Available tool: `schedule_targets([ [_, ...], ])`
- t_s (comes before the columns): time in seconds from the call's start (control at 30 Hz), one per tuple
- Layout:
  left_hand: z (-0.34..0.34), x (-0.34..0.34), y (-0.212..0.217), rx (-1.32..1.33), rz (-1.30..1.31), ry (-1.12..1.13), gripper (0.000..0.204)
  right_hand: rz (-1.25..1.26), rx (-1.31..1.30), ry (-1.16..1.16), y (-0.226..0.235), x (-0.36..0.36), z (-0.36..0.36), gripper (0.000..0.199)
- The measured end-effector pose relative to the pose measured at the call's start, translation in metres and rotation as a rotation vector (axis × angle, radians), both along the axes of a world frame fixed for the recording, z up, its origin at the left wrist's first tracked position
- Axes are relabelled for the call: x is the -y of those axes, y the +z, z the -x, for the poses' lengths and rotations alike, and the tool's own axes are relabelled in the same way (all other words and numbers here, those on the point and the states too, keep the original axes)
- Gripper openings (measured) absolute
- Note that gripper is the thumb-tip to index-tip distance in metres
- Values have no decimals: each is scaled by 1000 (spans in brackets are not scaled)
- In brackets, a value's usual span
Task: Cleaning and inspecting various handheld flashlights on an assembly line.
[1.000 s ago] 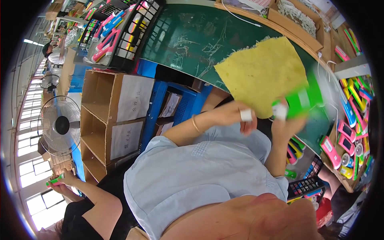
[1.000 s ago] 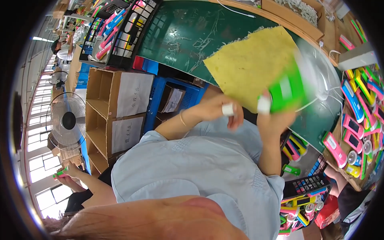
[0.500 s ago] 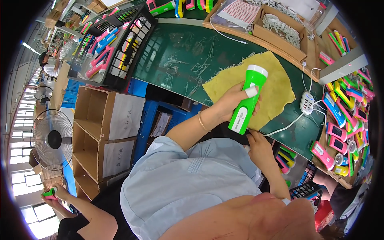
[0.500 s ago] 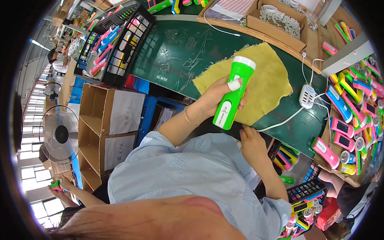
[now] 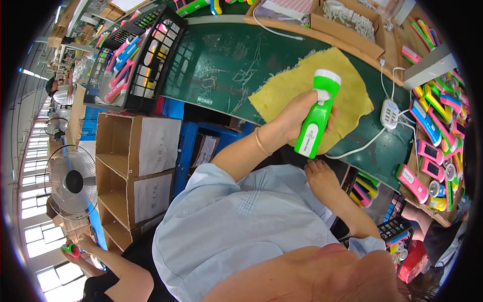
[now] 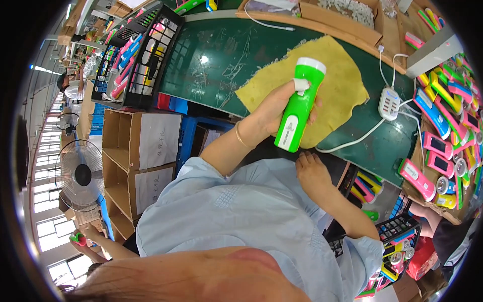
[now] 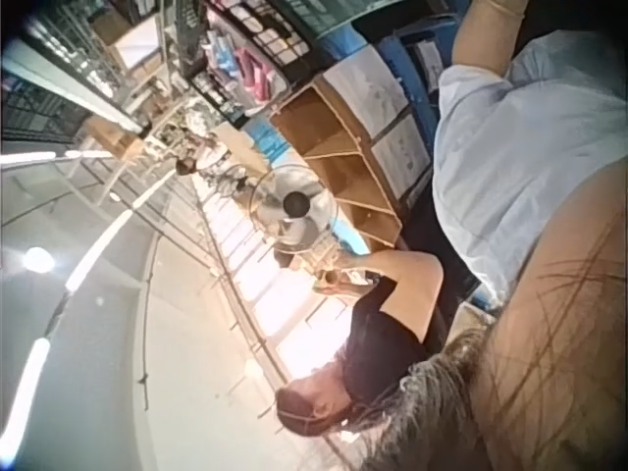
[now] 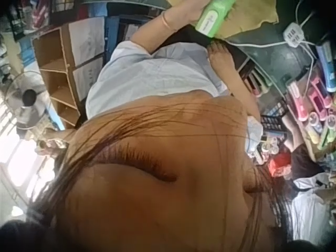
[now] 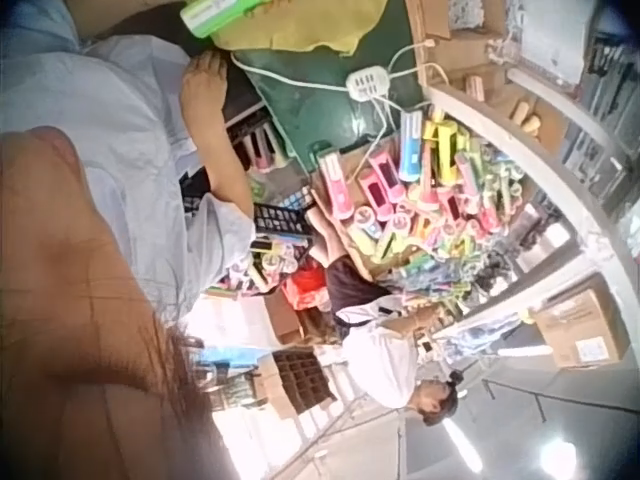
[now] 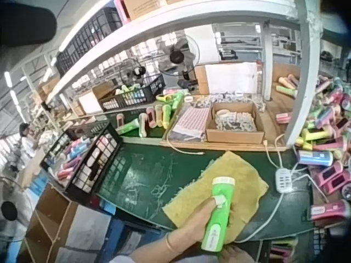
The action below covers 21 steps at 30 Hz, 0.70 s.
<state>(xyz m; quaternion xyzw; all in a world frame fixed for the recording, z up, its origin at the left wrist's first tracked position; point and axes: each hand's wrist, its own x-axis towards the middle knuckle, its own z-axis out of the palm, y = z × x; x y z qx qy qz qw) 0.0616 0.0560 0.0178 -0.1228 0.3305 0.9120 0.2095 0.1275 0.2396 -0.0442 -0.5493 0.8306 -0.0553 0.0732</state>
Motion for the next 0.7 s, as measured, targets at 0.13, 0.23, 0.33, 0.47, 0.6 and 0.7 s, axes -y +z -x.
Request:
schedule_targets([
  [0.13, 7, 0, -7, -148, 329, 109, 24, 163, 293, -40, 16, -2, 9, 31],
  [0.23, 18, 16, -15, -509, 682, 140, 38, 205, 143, -60, 32, -4, 16, 35],
  [0.33, 21, 22, 3, -889, 1177, 266, 45, -6, -124, -64, 18, -9, 17, 37],
  [0.47, 31, 3, 12, -526, 1624, 275, 76, -134, -25, 50, 11, -16, 5, 37],
  [0.6, 29, 12, 10, -493, 1518, 200, 64, -303, 398, -286, 75, -32, 34, 23],
  [0.7, 28, 13, 7, -478, 1543, 219, 63, 62, -250, -738, 82, -118, 87, 21],
])
